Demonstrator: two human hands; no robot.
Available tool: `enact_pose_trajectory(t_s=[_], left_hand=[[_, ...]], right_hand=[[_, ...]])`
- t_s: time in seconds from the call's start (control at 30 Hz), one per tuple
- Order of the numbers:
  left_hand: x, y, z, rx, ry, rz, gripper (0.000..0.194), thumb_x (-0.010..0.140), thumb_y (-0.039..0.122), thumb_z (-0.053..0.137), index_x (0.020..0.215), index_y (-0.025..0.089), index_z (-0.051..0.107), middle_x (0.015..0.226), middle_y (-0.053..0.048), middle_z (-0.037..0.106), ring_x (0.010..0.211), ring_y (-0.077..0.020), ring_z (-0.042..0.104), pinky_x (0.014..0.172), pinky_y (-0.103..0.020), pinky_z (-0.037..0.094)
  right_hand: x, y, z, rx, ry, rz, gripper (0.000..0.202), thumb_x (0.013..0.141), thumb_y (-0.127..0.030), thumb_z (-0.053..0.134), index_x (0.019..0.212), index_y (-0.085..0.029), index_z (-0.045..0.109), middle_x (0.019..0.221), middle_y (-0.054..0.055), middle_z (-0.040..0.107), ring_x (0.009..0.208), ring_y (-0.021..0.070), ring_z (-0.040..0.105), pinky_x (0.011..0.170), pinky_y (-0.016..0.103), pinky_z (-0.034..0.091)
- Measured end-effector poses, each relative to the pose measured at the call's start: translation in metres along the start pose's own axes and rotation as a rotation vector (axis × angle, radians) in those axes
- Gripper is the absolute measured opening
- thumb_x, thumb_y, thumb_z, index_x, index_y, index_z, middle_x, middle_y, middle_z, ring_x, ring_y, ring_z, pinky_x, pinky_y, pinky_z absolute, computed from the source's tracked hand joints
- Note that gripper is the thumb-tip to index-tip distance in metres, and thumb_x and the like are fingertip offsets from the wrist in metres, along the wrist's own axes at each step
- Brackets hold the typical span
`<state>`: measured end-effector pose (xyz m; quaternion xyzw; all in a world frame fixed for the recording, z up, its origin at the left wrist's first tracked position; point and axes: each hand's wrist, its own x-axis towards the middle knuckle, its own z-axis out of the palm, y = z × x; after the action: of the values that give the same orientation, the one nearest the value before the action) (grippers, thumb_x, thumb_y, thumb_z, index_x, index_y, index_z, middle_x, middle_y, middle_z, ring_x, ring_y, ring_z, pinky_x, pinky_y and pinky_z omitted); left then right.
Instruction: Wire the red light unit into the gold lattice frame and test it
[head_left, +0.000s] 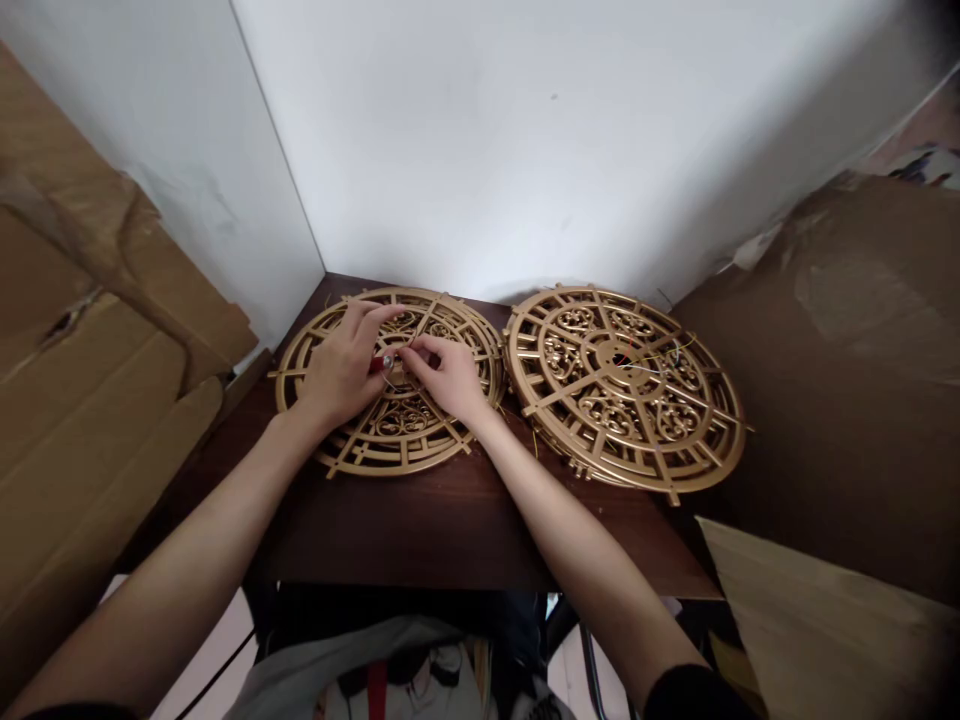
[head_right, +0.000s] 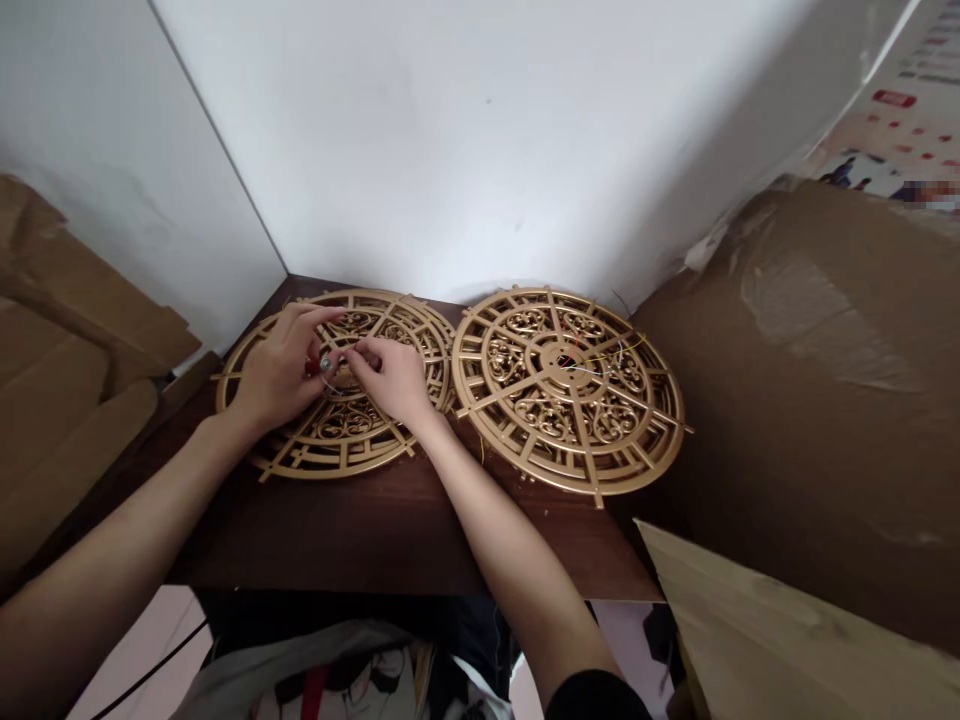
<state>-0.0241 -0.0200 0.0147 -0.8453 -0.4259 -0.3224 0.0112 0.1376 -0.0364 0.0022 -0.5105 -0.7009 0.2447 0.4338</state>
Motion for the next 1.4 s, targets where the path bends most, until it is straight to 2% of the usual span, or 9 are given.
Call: enact_pose_trajectory(t_s=[0.63,0.8,0.93,1.07,1.27,1.4], left_hand=[[-0.001,-0.002,0.003,-0.012,-0.036,-0.009,0.055,0.076,0.009,0.054,0.129,0.021,0.046,0.123,-0.009,0.055,0.097,-0.0228,0.059,0.074,-0.032,0.050],[-0.001,0.001,0.001,-0.046,0.002,-0.003,0.058,0.074,0.008,0.055,0.130,0.020,0.045,0.121,-0.010,0.054,0.094,-0.0219,0.059,0.076,-0.033,0.051],[0.000,0.002,-0.001,-0.197,0.101,0.017,0.056,0.075,0.008,0.053,0.129,0.020,0.044,0.122,-0.010,0.051,0.082,-0.0165,0.056,0.076,-0.033,0.051],[0.004,0.008,-0.004,-0.399,0.215,0.033,0.044,0.082,0.010,0.047,0.125,0.020,0.048,0.120,-0.009,0.051,0.085,-0.0160,0.055,0.085,-0.037,0.049],[0.009,0.018,0.005,-0.738,0.210,-0.071,0.031,0.090,0.022,0.048,0.120,0.021,0.053,0.109,-0.008,0.058,0.091,-0.0165,0.056,0.085,-0.035,0.049],[0.011,0.016,0.011,-0.883,0.245,-0.152,0.026,0.093,0.029,0.048,0.118,0.023,0.052,0.118,-0.008,0.059,0.101,-0.0176,0.057,0.088,-0.035,0.050]], right_hand=[[0.000,0.001,0.002,-0.017,-0.009,-0.009,0.026,0.090,-0.035,0.055,0.077,-0.017,0.069,0.057,-0.004,0.054,0.056,0.0101,0.046,0.057,0.024,0.031],[0.000,0.001,0.001,0.006,0.013,-0.029,0.023,0.090,-0.032,0.055,0.080,-0.018,0.070,0.061,-0.003,0.057,0.057,0.0102,0.049,0.057,0.023,0.035],[0.000,0.000,0.000,0.092,0.049,-0.121,0.015,0.088,-0.028,0.060,0.083,-0.018,0.070,0.088,0.002,0.066,0.079,0.0129,0.060,0.068,0.024,0.045],[0.000,0.003,0.001,0.137,-0.005,-0.263,0.009,0.085,-0.025,0.064,0.082,-0.020,0.072,0.108,0.005,0.067,0.103,0.0169,0.060,0.088,0.032,0.048],[0.003,0.008,0.004,0.110,-0.129,-0.372,0.011,0.084,-0.018,0.065,0.079,-0.023,0.074,0.110,0.003,0.070,0.112,0.0187,0.055,0.100,0.040,0.044],[0.004,0.009,0.005,0.095,-0.165,-0.393,0.010,0.083,-0.019,0.068,0.079,-0.024,0.076,0.104,0.003,0.072,0.109,0.0187,0.055,0.100,0.040,0.043]])
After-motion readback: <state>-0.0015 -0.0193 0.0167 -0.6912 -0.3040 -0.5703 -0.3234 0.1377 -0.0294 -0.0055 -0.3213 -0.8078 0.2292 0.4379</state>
